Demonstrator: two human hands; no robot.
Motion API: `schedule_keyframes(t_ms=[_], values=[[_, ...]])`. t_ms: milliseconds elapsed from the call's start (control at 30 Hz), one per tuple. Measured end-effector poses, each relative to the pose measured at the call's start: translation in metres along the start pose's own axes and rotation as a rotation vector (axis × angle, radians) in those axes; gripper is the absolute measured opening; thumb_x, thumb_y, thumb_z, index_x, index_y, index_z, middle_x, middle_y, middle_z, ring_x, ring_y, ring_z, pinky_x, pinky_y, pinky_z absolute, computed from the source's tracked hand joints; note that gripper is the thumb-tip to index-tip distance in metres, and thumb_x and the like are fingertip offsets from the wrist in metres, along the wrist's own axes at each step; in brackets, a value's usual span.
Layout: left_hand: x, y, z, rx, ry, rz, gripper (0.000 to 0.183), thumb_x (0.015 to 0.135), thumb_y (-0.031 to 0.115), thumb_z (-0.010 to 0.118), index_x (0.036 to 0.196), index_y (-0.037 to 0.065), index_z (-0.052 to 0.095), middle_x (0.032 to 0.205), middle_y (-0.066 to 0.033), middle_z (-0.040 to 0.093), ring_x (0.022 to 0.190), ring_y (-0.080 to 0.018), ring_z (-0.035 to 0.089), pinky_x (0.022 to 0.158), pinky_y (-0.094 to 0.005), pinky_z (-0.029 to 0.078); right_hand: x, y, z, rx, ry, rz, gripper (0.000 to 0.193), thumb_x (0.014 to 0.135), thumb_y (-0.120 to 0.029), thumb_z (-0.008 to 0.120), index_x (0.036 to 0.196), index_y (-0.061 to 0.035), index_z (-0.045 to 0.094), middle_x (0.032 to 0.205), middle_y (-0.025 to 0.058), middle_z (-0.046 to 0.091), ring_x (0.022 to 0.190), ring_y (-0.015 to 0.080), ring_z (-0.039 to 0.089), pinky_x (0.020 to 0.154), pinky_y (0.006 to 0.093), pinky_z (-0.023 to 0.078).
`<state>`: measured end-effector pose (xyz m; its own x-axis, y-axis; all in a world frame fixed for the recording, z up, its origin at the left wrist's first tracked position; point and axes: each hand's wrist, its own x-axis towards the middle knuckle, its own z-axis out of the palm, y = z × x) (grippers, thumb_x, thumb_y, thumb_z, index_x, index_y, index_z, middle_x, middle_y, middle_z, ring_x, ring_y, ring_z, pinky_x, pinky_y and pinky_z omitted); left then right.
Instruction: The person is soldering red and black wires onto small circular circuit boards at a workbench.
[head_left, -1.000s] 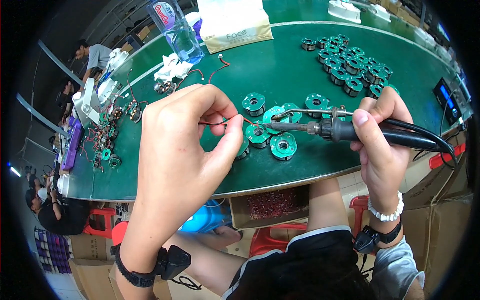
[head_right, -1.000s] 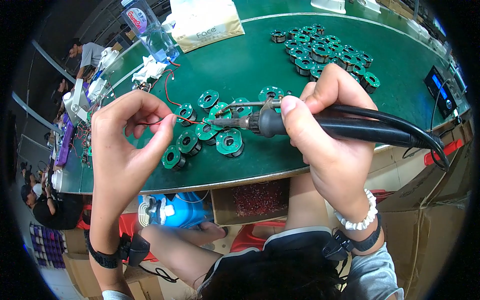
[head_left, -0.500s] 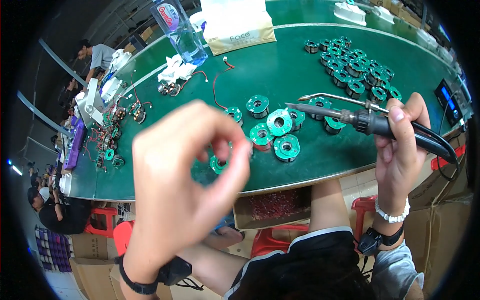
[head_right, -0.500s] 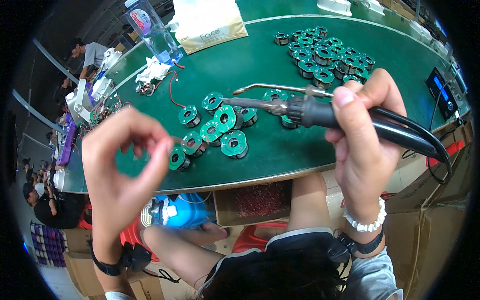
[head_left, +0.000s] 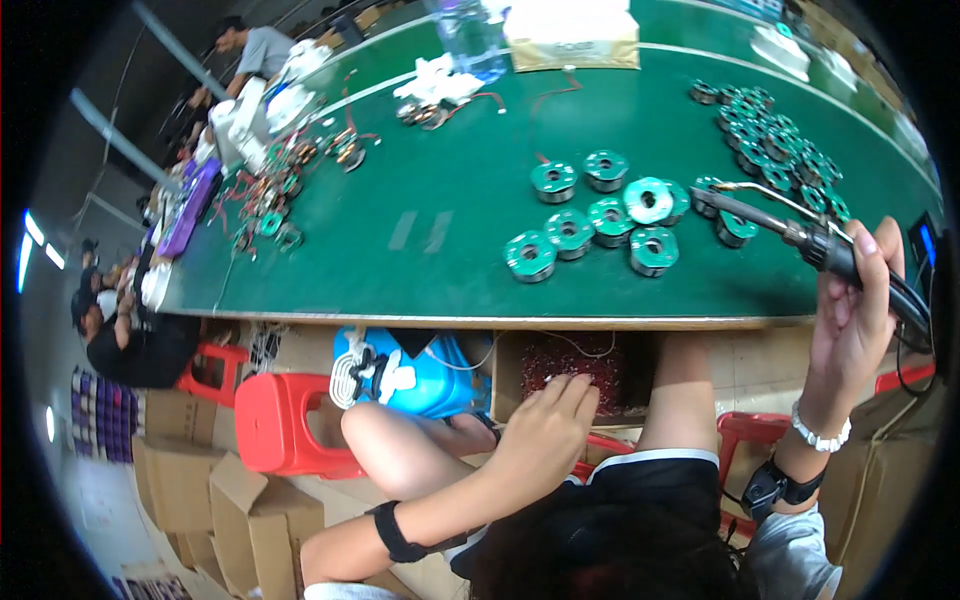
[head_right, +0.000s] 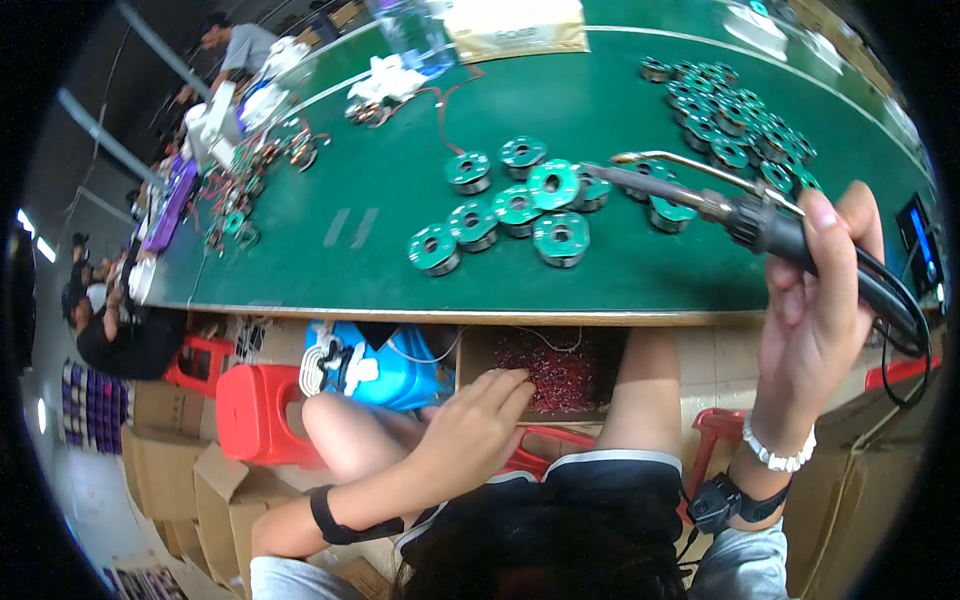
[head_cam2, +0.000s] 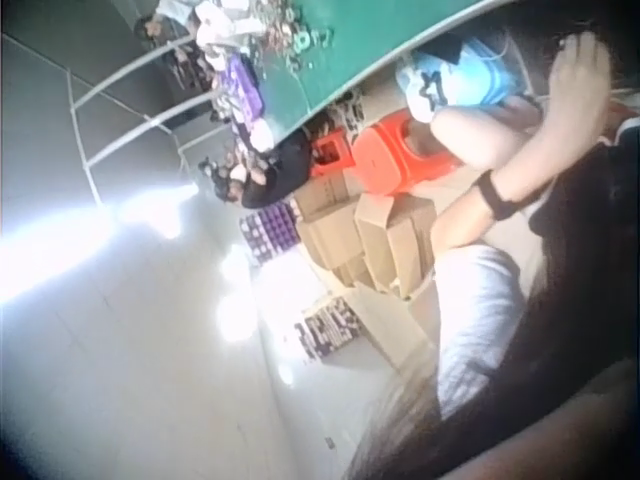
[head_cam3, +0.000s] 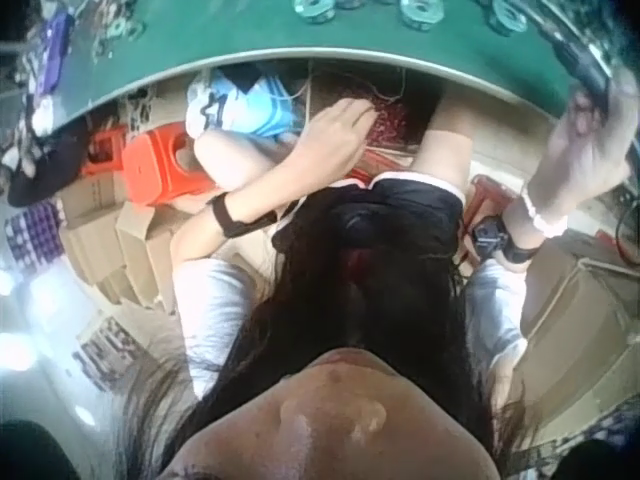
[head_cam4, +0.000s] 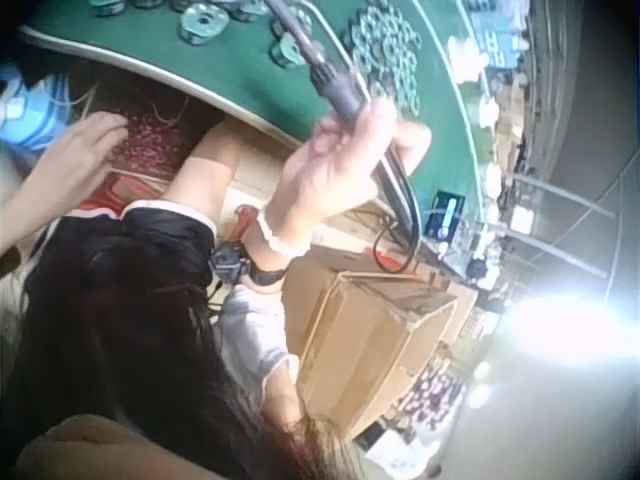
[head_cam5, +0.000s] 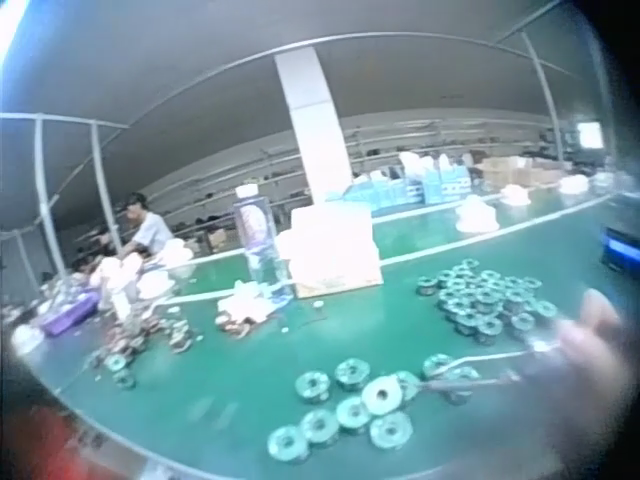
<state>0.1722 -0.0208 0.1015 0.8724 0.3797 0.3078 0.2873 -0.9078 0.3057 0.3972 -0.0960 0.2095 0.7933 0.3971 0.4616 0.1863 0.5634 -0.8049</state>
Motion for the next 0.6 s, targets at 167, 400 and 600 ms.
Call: schedule_keyframes(t_ms=[167, 400, 600], values=[[0.004, 0.013, -0.036, -0.07, -0.254, -0.055, 0.016, 0.066, 0.007, 0.059, 0.077, -0.001, 0.051, 0.078, -0.0111, 0.052, 0.076, -0.026, 0.055, 0.062, -0.0335, 0.046, 0.001, 0.003, -0.001, 0.023, -0.005, -0.011, 0.024, 0.082, -0.01, 0.051, 0.067, -0.0112, 0.032, 0.061, -0.0008, 0.041, 0.041, -0.0001, 0.025, 0.036, 0.0122, 0.021], [0.057, 0.015, -0.13, -0.313, -0.028, 0.074, 0.008, 0.068, 0.003, 0.056, 0.075, 0.002, 0.052, 0.07, -0.0119, 0.052, 0.064, -0.0287, 0.054, 0.057, -0.0362, 0.044, 0.005, 0.007, -0.016, 0.045, -0.021, -0.031, 0.023, 0.082, -0.01, 0.053, 0.07, -0.0103, 0.033, 0.065, -0.0002, 0.043, 0.044, -0.0004, 0.028, 0.036, 0.0119, 0.02], [0.141, -0.06, -0.151, 0.36, 0.224, 0.332, 0.019, 0.068, -0.002, 0.051, 0.086, 0.002, 0.056, 0.087, -0.0115, 0.056, 0.084, -0.0273, 0.053, 0.072, -0.0349, 0.042, 0.004, 0.004, -0.005, 0.022, -0.043, -0.033, 0.023, 0.082, -0.011, 0.052, 0.071, -0.0103, 0.032, 0.063, -0.001, 0.039, 0.042, 0.0005, 0.023, 0.035, 0.0131, 0.018]])
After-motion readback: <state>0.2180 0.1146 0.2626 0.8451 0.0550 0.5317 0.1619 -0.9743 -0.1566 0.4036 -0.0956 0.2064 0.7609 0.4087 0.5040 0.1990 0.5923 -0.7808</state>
